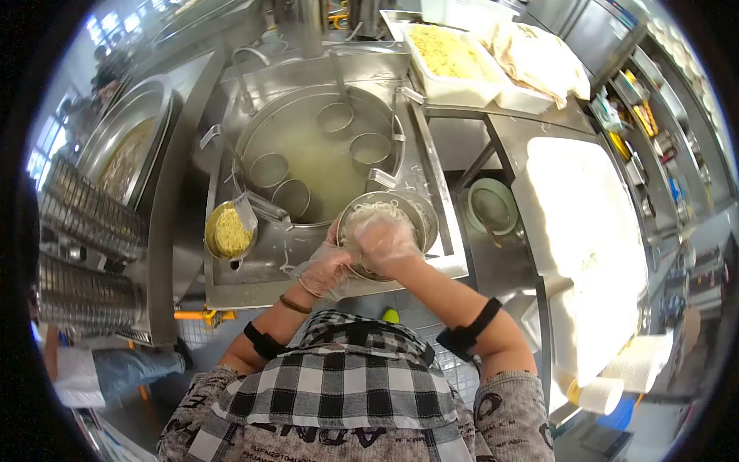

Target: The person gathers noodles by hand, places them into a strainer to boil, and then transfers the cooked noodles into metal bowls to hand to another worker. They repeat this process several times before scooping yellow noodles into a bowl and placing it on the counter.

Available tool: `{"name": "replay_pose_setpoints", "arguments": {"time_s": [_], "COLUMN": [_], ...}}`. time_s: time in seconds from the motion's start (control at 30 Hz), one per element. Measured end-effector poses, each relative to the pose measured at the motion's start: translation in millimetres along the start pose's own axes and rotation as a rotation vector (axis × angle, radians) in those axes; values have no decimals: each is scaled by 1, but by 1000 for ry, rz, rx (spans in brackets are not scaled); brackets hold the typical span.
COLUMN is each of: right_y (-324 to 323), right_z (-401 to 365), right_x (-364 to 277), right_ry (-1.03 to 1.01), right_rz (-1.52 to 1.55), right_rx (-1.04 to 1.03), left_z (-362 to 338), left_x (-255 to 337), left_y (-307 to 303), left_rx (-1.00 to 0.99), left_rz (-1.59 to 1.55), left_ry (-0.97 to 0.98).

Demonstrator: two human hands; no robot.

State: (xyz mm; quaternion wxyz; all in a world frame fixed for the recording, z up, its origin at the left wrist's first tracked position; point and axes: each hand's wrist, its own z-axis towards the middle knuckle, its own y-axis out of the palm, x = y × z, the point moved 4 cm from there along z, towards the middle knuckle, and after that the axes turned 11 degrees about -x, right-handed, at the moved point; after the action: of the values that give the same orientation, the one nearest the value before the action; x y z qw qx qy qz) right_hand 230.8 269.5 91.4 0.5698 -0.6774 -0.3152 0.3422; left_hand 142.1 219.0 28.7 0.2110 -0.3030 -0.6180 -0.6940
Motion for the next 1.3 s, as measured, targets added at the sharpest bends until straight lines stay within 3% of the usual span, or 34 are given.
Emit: {"name": "replay_pose_setpoints", "arguments": {"time_s": [0.03, 0.1, 0.13, 0.17, 0.23, 0.33, 0.4, 0.5, 0.53, 0.57, 0.63, 0.7, 0.77, 0.9, 0.97, 1.1, 1.17, 1.2, 1.23, 1.3], "right_y": [5, 12, -21, -51, -86, -109, -136, -109, -58, -54, -44, -43, -35, -7, 20, 44, 45, 46, 37, 23], "right_z": [3, 9, 3, 1, 5, -5, -21, -24, -6, -7, -11, -11, -3, 22, 31, 33, 28, 27, 27, 27], "right_x": [10, 39, 33, 29, 39, 58, 59, 85, 122, 121, 110, 106, 112, 111, 97, 65, 58, 55, 55, 65], "right_ry": [-27, -68, -99, -121, 135, 118, 55, -5, -109, -111, 25, 107, 145, 45, -67, -87, -15, 40, 40, 347], "right_rz": [-2, 452, 420, 416, 791, 982, 1116, 1259, 1300, 1304, 214, 288, 549, 699, 1511, 1507, 909, 915, 913, 1122], "right_rx": [-8, -65, 94, 83, -194, -186, 14, 63, -67, -71, -144, -65, -48, -68, 13, 52, 169, 347, 346, 134], "left_z": [-1, -2, -3, -5, -11, -13, -15, -25, -29, -33, -36, -40, -44, -46, -43, -34, -30, -31, -31, -30], "left_x": [-3, -5, -8, -10, -5, -2, 0, 8, 14, 18, 25, 33, 51, 62, 62, 51, 37, 31, 26, 22], "left_y": [1, 1, -1, -2, 1, -4, -13, -26, -25, -27, -32, -34, -13, -7, -1, 18, 19, 17, 16, 17], "left_rx": [7, 25, 31, 35, 111, 192, 208, 298, 365, 433, 413, 392, 450, 453, 448, 511, 547, 583, 584, 483], "left_rz": [-61, -120, -161, -201, -185, -134, -96, -40, 29, 98, 201, 302, 288, 196, 171, 95, 80, 64, 62, 100], "left_ry": [2, 25, 31, 36, 19, 42, 96, 152, 144, 135, 208, 274, 152, 94, 92, 119, 131, 138, 139, 220]}}
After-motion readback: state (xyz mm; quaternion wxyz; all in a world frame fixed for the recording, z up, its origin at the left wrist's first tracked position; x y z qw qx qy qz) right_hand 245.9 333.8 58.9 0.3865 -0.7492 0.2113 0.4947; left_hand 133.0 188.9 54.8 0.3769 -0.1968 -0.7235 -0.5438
